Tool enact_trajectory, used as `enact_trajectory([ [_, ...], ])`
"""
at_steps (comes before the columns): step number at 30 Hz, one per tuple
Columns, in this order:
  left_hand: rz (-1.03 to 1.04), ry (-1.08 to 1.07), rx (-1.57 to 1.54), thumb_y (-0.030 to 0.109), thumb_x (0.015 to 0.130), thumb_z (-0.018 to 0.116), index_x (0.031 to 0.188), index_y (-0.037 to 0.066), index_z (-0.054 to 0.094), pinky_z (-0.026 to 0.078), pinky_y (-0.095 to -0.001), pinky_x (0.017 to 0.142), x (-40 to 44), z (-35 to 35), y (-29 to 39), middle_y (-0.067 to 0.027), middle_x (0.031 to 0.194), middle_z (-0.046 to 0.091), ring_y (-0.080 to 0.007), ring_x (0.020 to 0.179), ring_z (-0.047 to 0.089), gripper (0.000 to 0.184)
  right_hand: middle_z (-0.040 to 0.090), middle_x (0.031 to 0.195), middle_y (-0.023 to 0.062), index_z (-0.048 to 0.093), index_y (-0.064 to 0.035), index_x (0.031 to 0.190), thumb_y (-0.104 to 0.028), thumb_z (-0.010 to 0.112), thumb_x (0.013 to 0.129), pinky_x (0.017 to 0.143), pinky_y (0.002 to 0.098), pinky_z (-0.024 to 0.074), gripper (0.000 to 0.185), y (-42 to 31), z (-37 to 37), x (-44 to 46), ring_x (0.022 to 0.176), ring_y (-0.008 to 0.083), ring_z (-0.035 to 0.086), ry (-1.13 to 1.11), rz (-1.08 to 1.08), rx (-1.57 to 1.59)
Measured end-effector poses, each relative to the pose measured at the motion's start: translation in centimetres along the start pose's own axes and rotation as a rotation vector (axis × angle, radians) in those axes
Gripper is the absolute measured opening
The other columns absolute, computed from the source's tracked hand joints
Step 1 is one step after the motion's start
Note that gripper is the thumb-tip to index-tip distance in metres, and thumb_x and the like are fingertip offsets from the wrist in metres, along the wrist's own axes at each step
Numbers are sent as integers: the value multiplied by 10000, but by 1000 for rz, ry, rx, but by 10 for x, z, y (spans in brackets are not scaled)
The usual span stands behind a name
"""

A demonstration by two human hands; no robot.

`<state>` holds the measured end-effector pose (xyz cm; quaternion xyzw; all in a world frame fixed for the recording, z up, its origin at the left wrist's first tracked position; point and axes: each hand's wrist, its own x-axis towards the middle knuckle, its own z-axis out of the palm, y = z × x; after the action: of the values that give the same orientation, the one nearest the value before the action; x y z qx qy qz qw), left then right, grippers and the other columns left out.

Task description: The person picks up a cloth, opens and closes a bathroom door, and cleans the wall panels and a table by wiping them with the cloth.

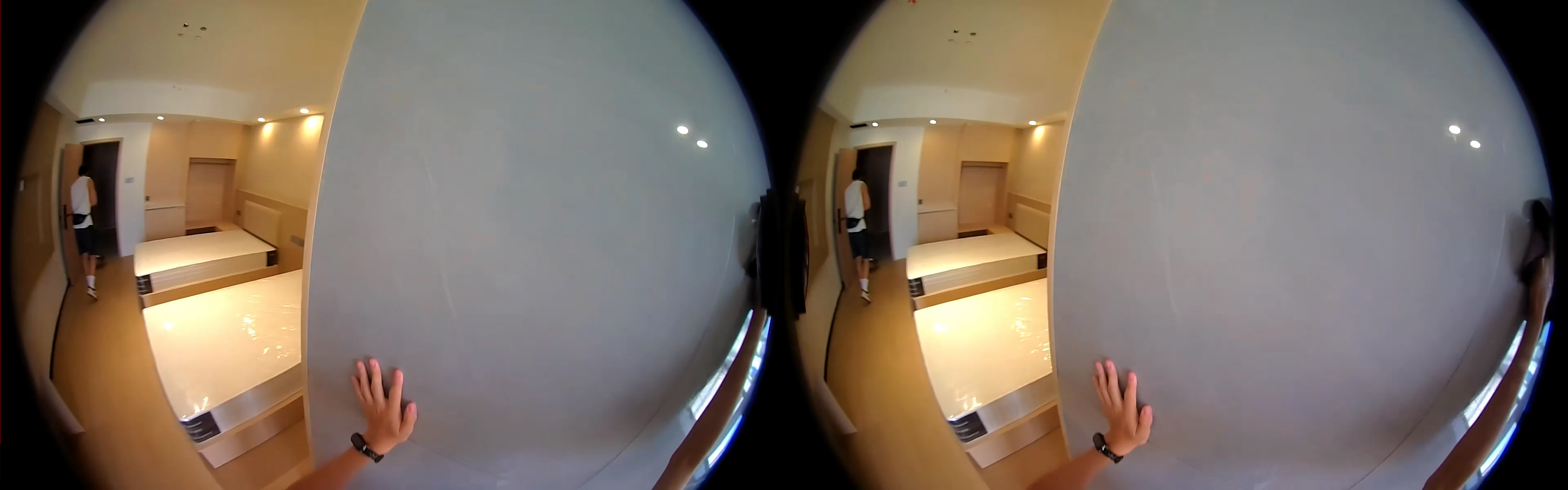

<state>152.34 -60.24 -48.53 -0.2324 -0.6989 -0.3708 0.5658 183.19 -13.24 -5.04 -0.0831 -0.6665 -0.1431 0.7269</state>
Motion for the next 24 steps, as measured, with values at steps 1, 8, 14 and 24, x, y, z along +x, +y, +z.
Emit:
enact_trajectory([
  [1,-2,1,-24,397,922,398,1427,42,397,55,-695,1062,0,-1,-3,-311,1527,172,-583,1378,99,618,461,1348,247,493,-46,1313,-465,265,923,1045,492,312,616,10,18,6,1210,426,435,59,-34,-62],
  [8,-58,-99,-65,255,846,602,1297,124,580,208,-542,1106,6,-34,0,-202,1501,317,-401,1401,251,470,372,1506,103,371,-171,1471,-252,263,946,1158,366,243,543,-64,112,61,1377,283,370,280,-32,-290],
  [14,143,-102,-229,298,848,572,1361,93,492,161,-590,1071,48,-65,-116,-255,1477,304,-473,1337,250,558,397,1472,166,420,-84,1422,-175,412,862,1128,367,282,567,-334,134,74,1371,312,358,201,-161,-193],
  [24,12,-45,-354,256,850,546,1453,51,327,158,-631,1040,87,-68,-167,-340,1452,277,-465,1373,255,673,471,1398,186,490,-159,1362,-387,562,866,978,477,440,551,-643,181,-12,1157,381,551,-59,-491,284],
])
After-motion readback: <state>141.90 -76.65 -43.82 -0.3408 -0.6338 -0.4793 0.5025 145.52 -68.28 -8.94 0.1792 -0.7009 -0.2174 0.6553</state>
